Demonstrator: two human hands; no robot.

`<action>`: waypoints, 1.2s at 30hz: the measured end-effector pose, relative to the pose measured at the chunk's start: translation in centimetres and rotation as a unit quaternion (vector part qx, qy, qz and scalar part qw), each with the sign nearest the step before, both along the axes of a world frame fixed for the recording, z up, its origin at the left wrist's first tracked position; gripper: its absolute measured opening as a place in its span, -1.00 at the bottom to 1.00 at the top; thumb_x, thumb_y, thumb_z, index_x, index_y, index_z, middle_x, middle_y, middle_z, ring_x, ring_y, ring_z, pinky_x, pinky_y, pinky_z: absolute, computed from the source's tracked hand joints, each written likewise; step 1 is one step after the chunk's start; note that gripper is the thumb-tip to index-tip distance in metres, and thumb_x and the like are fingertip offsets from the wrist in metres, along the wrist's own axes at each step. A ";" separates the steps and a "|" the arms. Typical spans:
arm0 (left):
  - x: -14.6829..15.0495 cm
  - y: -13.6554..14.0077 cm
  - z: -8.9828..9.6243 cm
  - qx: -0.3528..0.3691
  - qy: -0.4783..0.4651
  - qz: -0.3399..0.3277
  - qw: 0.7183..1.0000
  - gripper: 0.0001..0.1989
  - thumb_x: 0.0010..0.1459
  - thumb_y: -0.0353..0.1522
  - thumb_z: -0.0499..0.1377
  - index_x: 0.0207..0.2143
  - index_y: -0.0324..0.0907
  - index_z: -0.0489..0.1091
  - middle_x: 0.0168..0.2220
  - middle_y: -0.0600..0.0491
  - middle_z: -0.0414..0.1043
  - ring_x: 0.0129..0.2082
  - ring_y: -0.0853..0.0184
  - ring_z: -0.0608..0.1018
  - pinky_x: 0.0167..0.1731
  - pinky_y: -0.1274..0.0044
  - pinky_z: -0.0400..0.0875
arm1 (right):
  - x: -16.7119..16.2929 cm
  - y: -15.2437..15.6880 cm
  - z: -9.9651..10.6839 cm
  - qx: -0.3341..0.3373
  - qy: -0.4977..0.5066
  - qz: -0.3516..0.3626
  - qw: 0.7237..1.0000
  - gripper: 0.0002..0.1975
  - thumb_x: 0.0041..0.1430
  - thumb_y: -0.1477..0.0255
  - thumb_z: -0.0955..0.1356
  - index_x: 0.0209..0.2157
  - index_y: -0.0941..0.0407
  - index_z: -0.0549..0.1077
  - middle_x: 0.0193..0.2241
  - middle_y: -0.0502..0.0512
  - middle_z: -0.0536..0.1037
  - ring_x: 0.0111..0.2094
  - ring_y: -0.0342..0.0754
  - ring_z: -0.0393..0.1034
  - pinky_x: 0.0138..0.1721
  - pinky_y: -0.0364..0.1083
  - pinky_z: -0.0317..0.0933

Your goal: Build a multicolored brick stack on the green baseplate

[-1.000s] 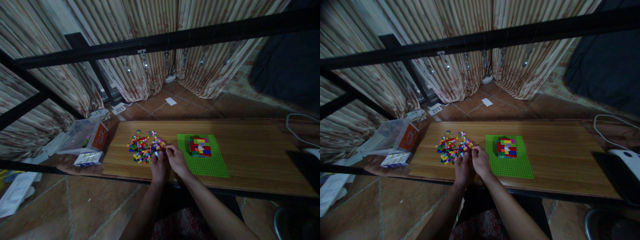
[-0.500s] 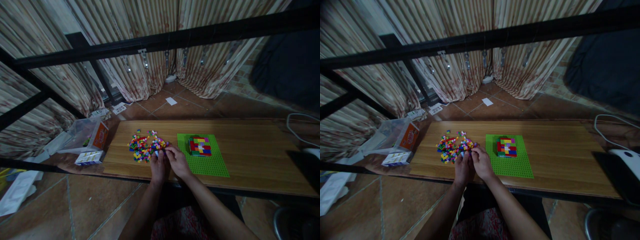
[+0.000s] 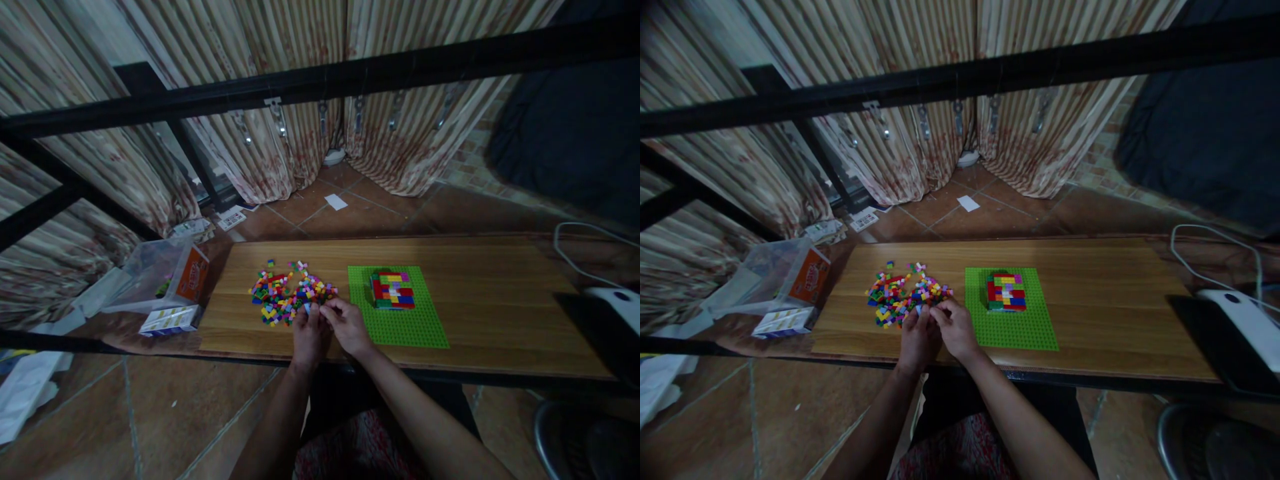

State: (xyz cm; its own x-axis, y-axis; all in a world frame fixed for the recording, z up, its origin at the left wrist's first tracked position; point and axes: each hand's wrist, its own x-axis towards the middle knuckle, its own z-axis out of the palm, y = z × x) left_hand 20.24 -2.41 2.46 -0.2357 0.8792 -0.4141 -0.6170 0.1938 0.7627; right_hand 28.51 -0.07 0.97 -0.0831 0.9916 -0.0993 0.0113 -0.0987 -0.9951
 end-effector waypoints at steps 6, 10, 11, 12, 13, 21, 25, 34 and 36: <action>0.0 0.0 0.2 -0.011 -0.017 -0.009 1.000 -0.53 -0.17 -0.10 0.37 -0.49 -0.17 0.17 -0.63 0.25 0.18 -0.63 0.52 0.33 -0.57 0.64 0.25 | 0.3 -0.2 0.2 -0.037 0.055 -0.004 0.998 -0.66 -0.02 0.10 0.38 -0.52 0.12 0.41 -0.66 -0.09 0.38 -0.62 -0.18 0.24 -0.58 -0.19 0.14; -0.1 0.3 0.0 0.017 -0.047 -0.021 0.999 -0.63 -0.05 -0.13 0.30 -0.48 -0.18 0.23 -0.63 0.21 0.21 -0.67 0.54 0.26 -0.63 0.64 0.14 | 1.0 0.0 0.0 -0.019 0.014 -0.044 0.999 -0.71 0.02 0.15 0.37 -0.41 0.11 0.45 -0.59 -0.05 0.45 -0.59 -0.15 0.30 -0.57 -0.18 0.18; -0.1 0.4 -0.1 0.026 -0.050 -0.024 0.998 -0.65 -0.02 -0.13 0.28 -0.45 -0.19 0.26 -0.62 0.20 0.24 -0.67 0.54 0.25 -0.64 0.64 0.13 | 1.2 0.1 -0.1 -0.009 -0.012 -0.047 0.999 -0.73 0.03 0.18 0.36 -0.38 0.11 0.46 -0.55 -0.02 0.48 -0.57 -0.14 0.33 -0.54 -0.16 0.21; -0.2 0.5 -0.2 0.032 -0.052 -0.024 0.998 -0.66 0.00 -0.13 0.26 -0.42 -0.19 0.29 -0.60 0.19 0.25 -0.67 0.53 0.26 -0.64 0.64 0.13 | 1.4 0.2 -0.1 0.003 -0.043 -0.044 0.998 -0.75 0.04 0.21 0.36 -0.35 0.11 0.47 -0.51 0.00 0.51 -0.54 -0.12 0.35 -0.51 -0.15 0.24; -0.2 0.5 -0.3 0.035 -0.051 -0.023 0.998 -0.67 0.01 -0.13 0.25 -0.39 -0.20 0.31 -0.60 0.18 0.27 -0.66 0.53 0.26 -0.64 0.63 0.13 | 1.5 0.2 -0.1 0.016 -0.075 -0.038 0.996 -0.77 0.05 0.25 0.35 -0.32 0.10 0.48 -0.48 0.02 0.53 -0.51 -0.10 0.38 -0.47 -0.13 0.27; -0.3 0.4 -0.2 0.011 -0.008 -0.017 1.000 -0.68 0.03 -0.14 0.20 -0.30 -0.19 0.34 -0.53 0.13 0.36 -0.58 0.46 0.39 -0.56 0.60 0.25 | 1.4 -0.7 1.0 0.106 -0.162 -0.034 0.981 -0.79 0.19 0.34 0.26 -0.27 0.09 0.49 -0.29 0.10 0.54 -0.34 -0.06 0.46 -0.26 -0.06 0.35; -0.3 0.2 -0.2 0.016 0.053 -0.001 0.998 -0.65 0.05 -0.10 0.19 -0.26 -0.17 0.34 -0.44 0.09 0.42 -0.47 0.40 0.47 -0.44 0.55 0.36 | 1.6 -1.4 1.6 0.144 -0.193 -0.031 0.970 -0.79 0.21 0.32 0.26 -0.28 0.08 0.49 -0.28 0.11 0.51 -0.30 -0.05 0.44 -0.26 -0.06 0.35; -0.7 0.2 -1.2 0.095 0.164 0.001 0.982 -0.60 0.16 -0.05 0.08 -0.23 -0.20 0.39 -0.21 -0.08 0.48 -0.18 0.27 0.52 -0.12 0.44 0.41 | 0.5 -1.3 2.2 0.164 -0.323 0.015 0.932 -0.84 0.22 0.36 0.30 -0.25 0.05 0.51 -0.29 0.09 0.46 -0.29 -0.06 0.38 -0.22 -0.08 0.27; -0.8 0.2 -1.3 0.098 0.160 -0.002 0.982 -0.60 0.18 -0.05 0.06 -0.20 -0.20 0.38 -0.19 -0.10 0.48 -0.16 0.26 0.52 -0.10 0.42 0.41 | 0.2 -1.1 2.2 0.161 -0.336 0.025 0.928 -0.84 0.23 0.38 0.29 -0.25 0.03 0.52 -0.27 0.09 0.44 -0.26 -0.06 0.37 -0.19 -0.09 0.26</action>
State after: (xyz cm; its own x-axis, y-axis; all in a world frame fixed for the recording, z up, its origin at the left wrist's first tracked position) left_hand 19.45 -2.17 1.19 -0.3219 0.9361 -0.1416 -0.3395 0.0255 0.9403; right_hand 28.74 -1.21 3.15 -0.1567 0.9755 0.1543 0.6361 0.2193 -0.7398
